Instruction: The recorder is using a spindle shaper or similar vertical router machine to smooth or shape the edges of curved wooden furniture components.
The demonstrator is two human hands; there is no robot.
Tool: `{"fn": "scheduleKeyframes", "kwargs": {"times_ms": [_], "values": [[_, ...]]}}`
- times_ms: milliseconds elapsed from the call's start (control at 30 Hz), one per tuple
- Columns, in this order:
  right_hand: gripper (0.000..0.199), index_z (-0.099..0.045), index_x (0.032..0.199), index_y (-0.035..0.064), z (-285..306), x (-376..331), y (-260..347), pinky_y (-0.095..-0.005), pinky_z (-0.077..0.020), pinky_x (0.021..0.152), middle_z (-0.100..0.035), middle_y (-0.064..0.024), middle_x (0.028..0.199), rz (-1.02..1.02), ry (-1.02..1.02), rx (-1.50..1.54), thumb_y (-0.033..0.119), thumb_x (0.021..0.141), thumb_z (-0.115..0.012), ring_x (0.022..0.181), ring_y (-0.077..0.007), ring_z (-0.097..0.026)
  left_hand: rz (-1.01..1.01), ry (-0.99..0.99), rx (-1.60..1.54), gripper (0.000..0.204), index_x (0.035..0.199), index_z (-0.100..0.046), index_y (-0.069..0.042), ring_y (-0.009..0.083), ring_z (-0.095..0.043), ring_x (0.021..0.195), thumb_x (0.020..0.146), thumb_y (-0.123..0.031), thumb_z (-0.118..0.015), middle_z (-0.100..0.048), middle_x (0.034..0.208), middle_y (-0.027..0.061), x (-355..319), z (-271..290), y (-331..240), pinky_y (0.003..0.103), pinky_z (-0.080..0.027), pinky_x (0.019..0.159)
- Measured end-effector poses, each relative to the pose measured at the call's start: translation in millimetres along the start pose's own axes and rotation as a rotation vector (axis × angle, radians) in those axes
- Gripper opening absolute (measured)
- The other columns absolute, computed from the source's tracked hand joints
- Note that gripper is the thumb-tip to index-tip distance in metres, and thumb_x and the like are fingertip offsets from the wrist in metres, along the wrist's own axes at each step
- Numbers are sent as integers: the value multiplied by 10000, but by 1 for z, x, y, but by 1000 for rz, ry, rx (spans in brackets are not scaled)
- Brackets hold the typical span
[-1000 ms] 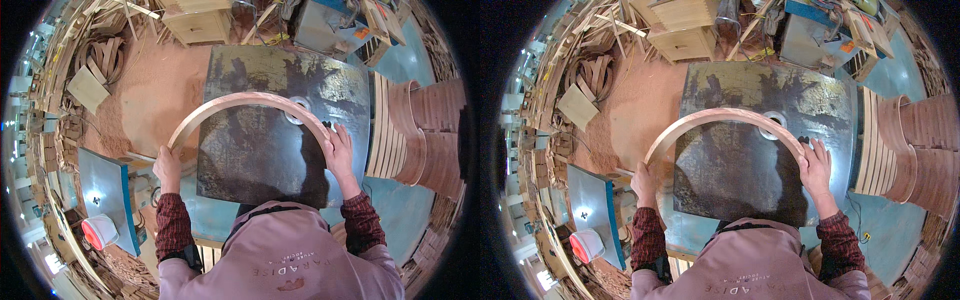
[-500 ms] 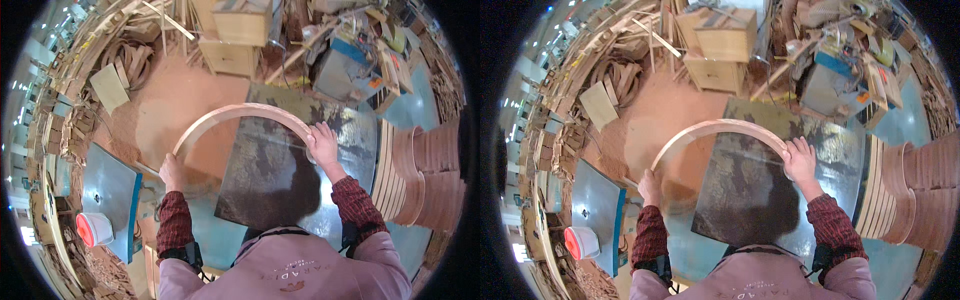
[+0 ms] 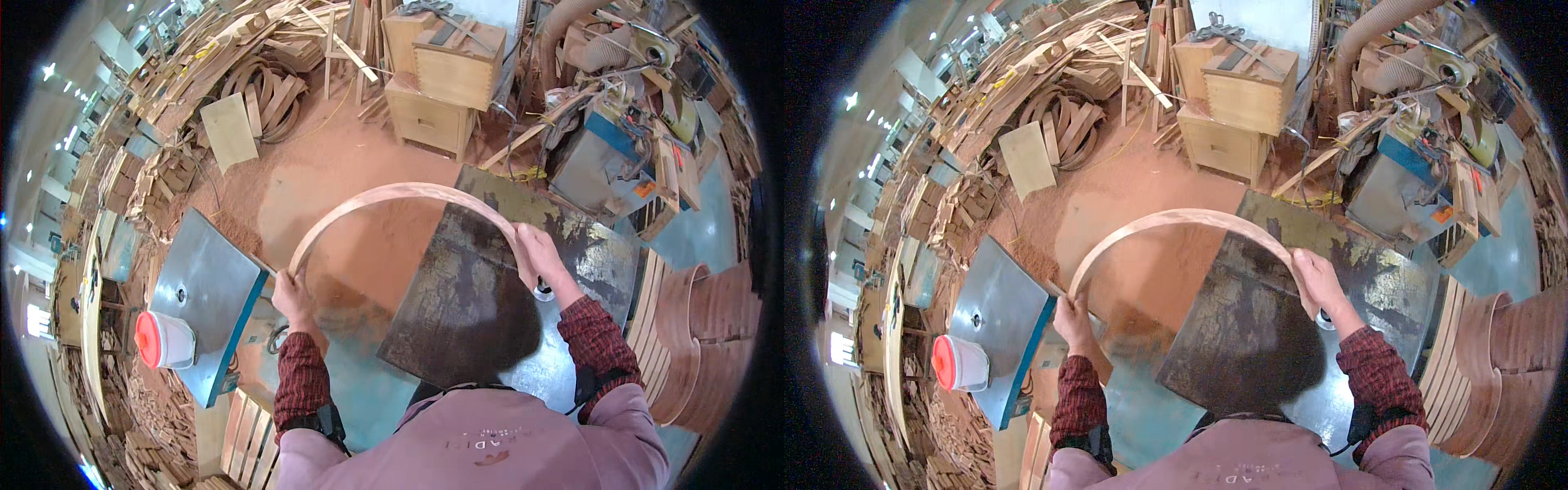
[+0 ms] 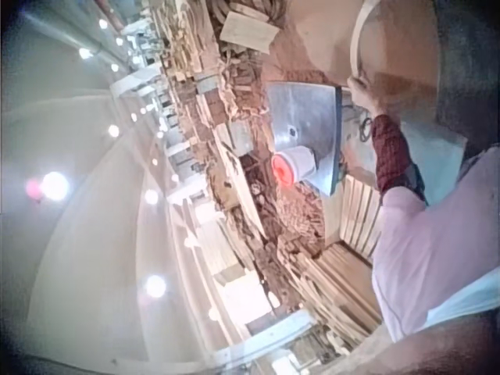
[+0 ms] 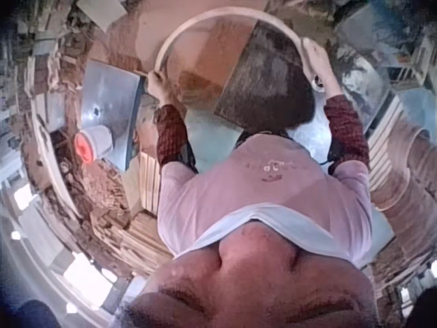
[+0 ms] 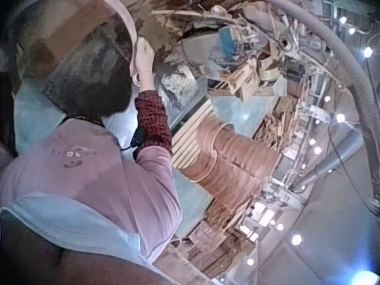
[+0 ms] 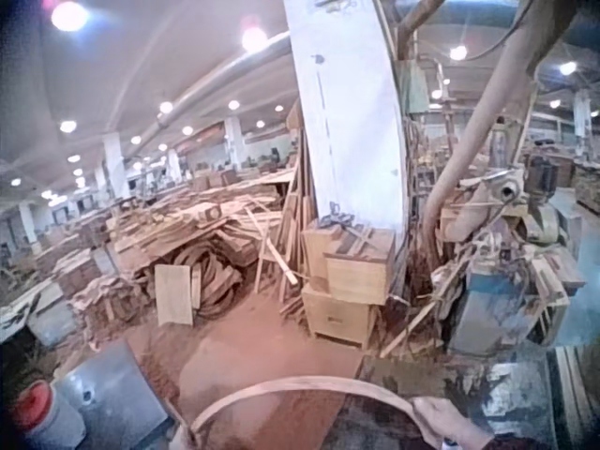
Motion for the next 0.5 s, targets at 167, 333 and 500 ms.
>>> {"fn": "scheduleKeyframes", "kwargs": {"times_ms": [167,333,500], "values": [[502,-701,1203,-34,-19,-10,69,-331,-503,943,-756,-113,1099,12,120,68,415,1074,-516,1034,-180,-665,6,-122,-504,181,1128,-645,-10,128,-596,845,1023,-156,-667,-640,932,30,-28,46,-6,293,-509,778],[493,-700,946,-35,-34,-45,100,-333,-503,759,-681,0,821,-47,224,100,415,1072,-546,790,-101,-572,-105,-110,-683,230,1210,-620,17,204,-618,1039,994,-55,-657,-642,1128,107,-37,67,-18,320,-505,926],[493,-693,891,-14,-35,-85,125,-312,-495,754,-644,24,792,-17,277,115,424,1071,-553,779,-81,-546,-257,-128,-614,229,1218,-630,1,176,-623,1001,1013,-101,-640,-662,1091,81,-36,81,-37,312,-514,901]]}}
Point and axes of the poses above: each hand's wrist, its own x-axis towards the middle knuckle, its own z-axis out of the back of the hand, y = z × x, the point moved 5 cm from there along x, towards the middle knuckle
